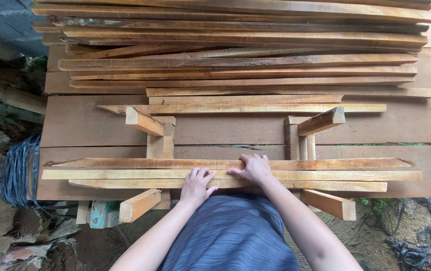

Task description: The person ties a bundle of wooden planks together using a black strap, securing it with a knot. They then lift the bundle and place it onto a larger stack of similar wood pieces on a wooden platform. The person repeats this process by arranging and stacking additional planks.

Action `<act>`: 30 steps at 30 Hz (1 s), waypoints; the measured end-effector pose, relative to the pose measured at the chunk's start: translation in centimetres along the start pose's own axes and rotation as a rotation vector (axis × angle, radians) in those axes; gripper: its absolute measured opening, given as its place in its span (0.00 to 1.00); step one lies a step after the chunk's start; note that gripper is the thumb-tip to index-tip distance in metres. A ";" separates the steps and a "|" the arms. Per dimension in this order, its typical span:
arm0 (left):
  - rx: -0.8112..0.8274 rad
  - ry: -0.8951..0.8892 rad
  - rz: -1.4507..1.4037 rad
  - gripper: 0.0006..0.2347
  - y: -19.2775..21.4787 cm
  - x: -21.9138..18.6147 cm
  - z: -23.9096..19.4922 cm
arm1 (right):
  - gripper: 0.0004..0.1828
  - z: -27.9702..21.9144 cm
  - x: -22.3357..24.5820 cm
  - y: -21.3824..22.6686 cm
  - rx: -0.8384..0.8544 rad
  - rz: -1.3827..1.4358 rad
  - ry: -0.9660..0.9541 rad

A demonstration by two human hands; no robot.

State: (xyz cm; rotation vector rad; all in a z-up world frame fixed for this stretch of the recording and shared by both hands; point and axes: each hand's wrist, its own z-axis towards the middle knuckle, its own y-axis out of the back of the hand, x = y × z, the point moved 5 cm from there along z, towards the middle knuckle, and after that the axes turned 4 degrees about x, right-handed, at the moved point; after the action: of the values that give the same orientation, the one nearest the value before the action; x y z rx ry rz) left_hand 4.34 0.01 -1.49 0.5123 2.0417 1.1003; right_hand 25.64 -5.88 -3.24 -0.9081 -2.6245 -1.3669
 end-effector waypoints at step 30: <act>0.328 0.391 -0.033 0.22 3.7 0.8 7.4 | 0.38 0.2 0.0 2.4 0.171 0.139 0.015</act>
State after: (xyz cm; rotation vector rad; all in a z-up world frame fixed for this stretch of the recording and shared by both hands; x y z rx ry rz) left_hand 9.48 6.54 -1.32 0.4458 2.5871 0.9008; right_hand 26.95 -4.65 -1.62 -1.0283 -2.5640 -1.0944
